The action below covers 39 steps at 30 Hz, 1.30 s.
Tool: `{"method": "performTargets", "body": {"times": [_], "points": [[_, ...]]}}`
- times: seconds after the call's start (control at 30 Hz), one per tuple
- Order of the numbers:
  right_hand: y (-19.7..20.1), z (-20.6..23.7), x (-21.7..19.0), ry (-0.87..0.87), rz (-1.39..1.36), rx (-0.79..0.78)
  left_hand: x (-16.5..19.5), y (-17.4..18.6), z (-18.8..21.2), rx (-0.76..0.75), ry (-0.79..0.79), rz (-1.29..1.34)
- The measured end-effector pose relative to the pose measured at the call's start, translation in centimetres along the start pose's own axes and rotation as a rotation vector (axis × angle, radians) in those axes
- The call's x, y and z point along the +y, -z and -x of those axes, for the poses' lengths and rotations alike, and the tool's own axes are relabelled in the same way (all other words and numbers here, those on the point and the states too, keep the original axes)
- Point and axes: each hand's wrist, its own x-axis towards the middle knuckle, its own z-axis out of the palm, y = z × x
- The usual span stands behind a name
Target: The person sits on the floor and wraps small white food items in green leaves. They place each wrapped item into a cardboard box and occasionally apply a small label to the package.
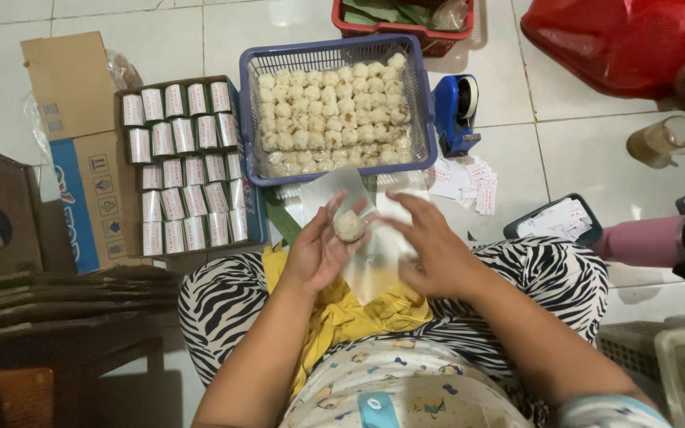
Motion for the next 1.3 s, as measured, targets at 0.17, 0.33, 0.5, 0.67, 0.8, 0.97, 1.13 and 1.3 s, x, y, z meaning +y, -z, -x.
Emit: {"method": "performTargets", "body": {"times": [0.17,0.33,0.5,0.67,0.8,0.97,1.13,1.3], "points": [[-1.9,2.5,-0.5,0.392,0.485,-0.014,0.5,-0.7,0.1,-0.034,0.03,0.027],[-2.1,1.6,-1.2,0.282,0.424,0.02,1.0,-0.5,-0.1,-0.06,0.128,-0.08],[0.4,-3.1,-0.7,-0.017,-0.054,0.028,0.8,-0.1,0.9,-0.158,0.33,-0.287],[0.1,-4.1,-1.3,-0.557,-0.418,-0.051,0.3,-0.4,1.2,-0.252,0.32,-0.071],[-0.3,-3.2,-1.3,-0.554,-0.324,-0.004,-0.1,-0.8,1.1,-0.087,0.183,-0.818],[-0.2,-3.4,-1.1,-0.514,-0.32,0.001,-0.7,-1.4,0.4,0.136,0.12,-0.97],[1.7,-3.8,-0.1,-0.168,-0.124,0.051,-0.9,-1.9,0.6,0.249,0.157,-0.97],[0.8,-4.4,1.1,-0.48,-0.186,-0.173,-1.6,-1.0,0.3,0.236,0.175,-0.956]]}}
